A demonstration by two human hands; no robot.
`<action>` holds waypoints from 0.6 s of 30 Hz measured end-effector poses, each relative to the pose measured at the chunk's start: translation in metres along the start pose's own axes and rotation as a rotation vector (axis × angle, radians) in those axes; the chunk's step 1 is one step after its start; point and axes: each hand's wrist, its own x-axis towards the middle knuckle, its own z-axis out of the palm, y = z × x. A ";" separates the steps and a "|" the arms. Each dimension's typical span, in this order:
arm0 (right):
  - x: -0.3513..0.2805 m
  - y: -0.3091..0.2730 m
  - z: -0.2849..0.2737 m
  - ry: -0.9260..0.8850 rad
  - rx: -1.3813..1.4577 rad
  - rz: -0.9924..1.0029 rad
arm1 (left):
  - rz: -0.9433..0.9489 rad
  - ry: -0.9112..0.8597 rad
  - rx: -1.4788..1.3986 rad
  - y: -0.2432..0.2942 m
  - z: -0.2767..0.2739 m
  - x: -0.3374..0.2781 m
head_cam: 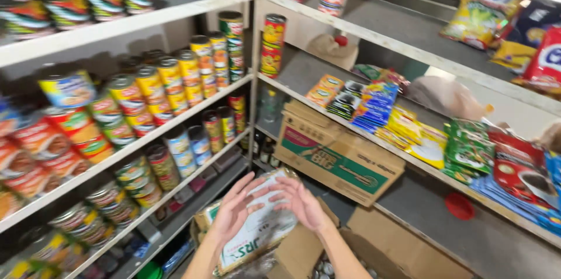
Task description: Stocking various canned goods from a cardboard box onto store shelves.
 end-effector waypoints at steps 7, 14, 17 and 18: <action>0.095 -0.037 0.064 -0.168 -0.014 -0.062 | 0.155 0.004 0.127 0.115 -0.009 -0.020; 0.187 -0.078 0.111 -0.324 -0.061 -0.158 | 0.380 0.142 0.568 0.206 0.003 -0.008; 0.227 -0.099 0.121 -0.385 -0.084 -0.195 | 0.556 0.234 0.869 0.240 0.026 0.004; 0.240 -0.107 0.125 -0.405 -0.105 -0.221 | 0.665 0.260 1.024 0.252 0.035 0.008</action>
